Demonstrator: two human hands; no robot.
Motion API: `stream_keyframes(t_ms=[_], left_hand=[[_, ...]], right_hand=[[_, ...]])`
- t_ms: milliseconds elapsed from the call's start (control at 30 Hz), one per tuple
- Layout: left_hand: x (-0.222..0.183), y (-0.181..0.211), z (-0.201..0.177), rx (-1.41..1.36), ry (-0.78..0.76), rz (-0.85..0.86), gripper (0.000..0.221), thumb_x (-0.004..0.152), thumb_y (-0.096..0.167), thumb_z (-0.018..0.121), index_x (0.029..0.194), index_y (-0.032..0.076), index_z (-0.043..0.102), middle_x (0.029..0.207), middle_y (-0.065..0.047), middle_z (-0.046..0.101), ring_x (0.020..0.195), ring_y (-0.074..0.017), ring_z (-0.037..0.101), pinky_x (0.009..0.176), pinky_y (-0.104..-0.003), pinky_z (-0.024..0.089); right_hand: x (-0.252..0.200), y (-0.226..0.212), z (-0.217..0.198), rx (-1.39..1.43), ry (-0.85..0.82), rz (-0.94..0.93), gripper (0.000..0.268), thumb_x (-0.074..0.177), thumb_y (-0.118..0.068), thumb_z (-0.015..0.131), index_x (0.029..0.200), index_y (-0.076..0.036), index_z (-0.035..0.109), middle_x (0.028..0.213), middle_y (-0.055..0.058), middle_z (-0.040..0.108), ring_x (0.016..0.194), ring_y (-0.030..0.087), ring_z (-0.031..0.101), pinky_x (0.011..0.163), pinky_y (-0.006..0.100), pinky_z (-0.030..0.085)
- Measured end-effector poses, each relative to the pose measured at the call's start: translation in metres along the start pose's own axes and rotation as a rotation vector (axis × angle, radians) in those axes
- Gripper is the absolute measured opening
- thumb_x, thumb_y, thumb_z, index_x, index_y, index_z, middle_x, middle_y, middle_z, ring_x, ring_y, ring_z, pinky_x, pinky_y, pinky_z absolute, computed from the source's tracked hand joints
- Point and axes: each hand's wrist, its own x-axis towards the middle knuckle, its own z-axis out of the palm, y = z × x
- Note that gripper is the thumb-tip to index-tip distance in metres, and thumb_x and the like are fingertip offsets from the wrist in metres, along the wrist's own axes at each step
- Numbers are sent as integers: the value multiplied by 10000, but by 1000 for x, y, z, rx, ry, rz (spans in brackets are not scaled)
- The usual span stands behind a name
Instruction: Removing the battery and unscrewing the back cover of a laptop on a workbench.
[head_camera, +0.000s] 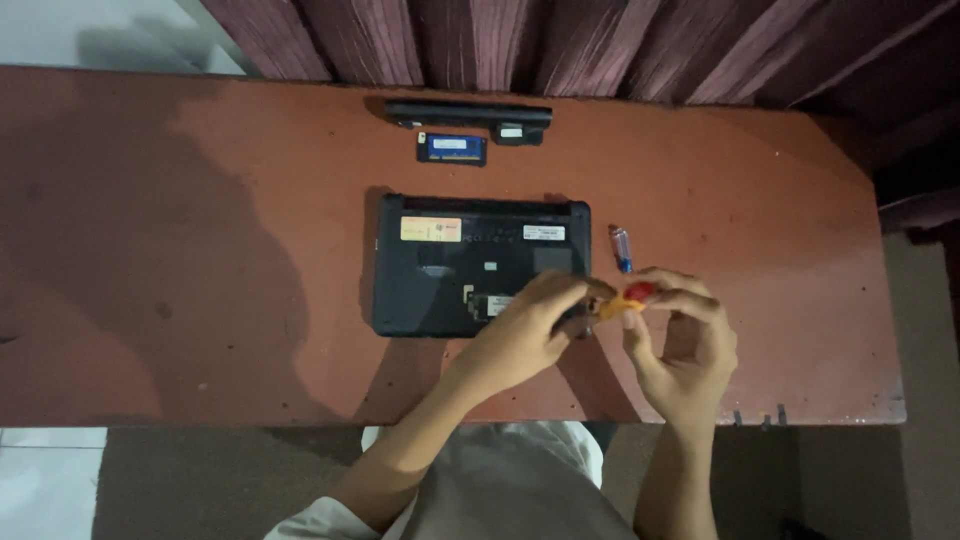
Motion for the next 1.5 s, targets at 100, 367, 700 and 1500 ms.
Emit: stream_keyframes(t_ms=[100,367,700,1500], left_hand=[[-1,1,0,-11,20,-56,266,940,9,697,1197,57,645,978,-143,620,911,-367,691,784,-481,588],[-7,-15,21,167,189,38,228,846,103,793,1040,105,674,928,-77,623,868,-309,650,774,-469,553],[-27,-26,-8,139,307,-63,266,889,105,756,1129,157,653,908,-43,663,811,-291,672,766,-406,556],[-85,-38,-55,449,754,-95,192,858,-61,735,967,90,688,808,-42,610,627,-222,592,612,-353,532]], right_hand=[[2,-9,8,77,0,54,158,941,87,617,992,13,487,1048,241,663,1061,416,718,818,451,570],[-6,-3,5,-88,22,54,386,839,-8,828,1085,46,536,1069,200,691,997,340,657,780,383,504],[-13,-3,-1,26,-30,179,253,984,-54,500,1202,66,542,1111,272,659,779,287,664,583,337,508],[-7,-1,-2,-364,34,-68,270,910,-25,761,1146,92,697,991,224,624,896,387,652,728,451,547]])
